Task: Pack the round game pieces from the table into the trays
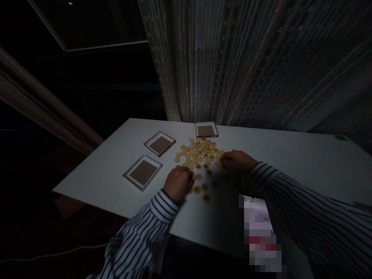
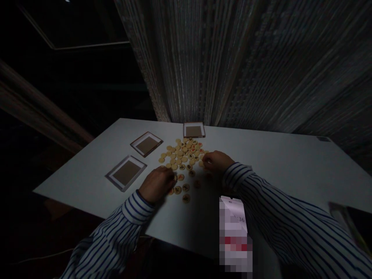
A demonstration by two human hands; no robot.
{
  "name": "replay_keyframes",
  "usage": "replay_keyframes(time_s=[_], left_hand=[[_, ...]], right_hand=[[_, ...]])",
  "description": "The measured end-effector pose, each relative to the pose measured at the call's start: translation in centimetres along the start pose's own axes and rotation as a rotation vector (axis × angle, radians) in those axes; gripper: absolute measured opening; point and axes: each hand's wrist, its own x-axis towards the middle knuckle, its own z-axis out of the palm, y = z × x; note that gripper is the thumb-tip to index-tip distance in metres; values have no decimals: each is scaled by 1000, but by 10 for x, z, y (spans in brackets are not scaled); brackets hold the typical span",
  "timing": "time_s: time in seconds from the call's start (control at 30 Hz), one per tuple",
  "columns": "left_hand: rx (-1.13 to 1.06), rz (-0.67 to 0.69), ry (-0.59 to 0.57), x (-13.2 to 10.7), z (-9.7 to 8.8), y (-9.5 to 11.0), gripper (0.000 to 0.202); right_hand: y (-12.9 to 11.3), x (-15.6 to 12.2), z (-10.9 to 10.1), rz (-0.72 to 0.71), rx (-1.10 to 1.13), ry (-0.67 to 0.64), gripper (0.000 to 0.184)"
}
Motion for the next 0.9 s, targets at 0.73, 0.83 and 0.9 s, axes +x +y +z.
replay_keyframes(time_s=[0.73,0.83,0.9], left_hand=[[-11,1,-58,8,-8,-2,14],[-58,6,32,9,-13,3,15],[-112,26,100,11,-15,7,18]], right_hand=[[-11,11,9,103,-69,-17,28],[-5,10,6,147,270,-5,22],[-2,9,3,130,554,-20,18]])
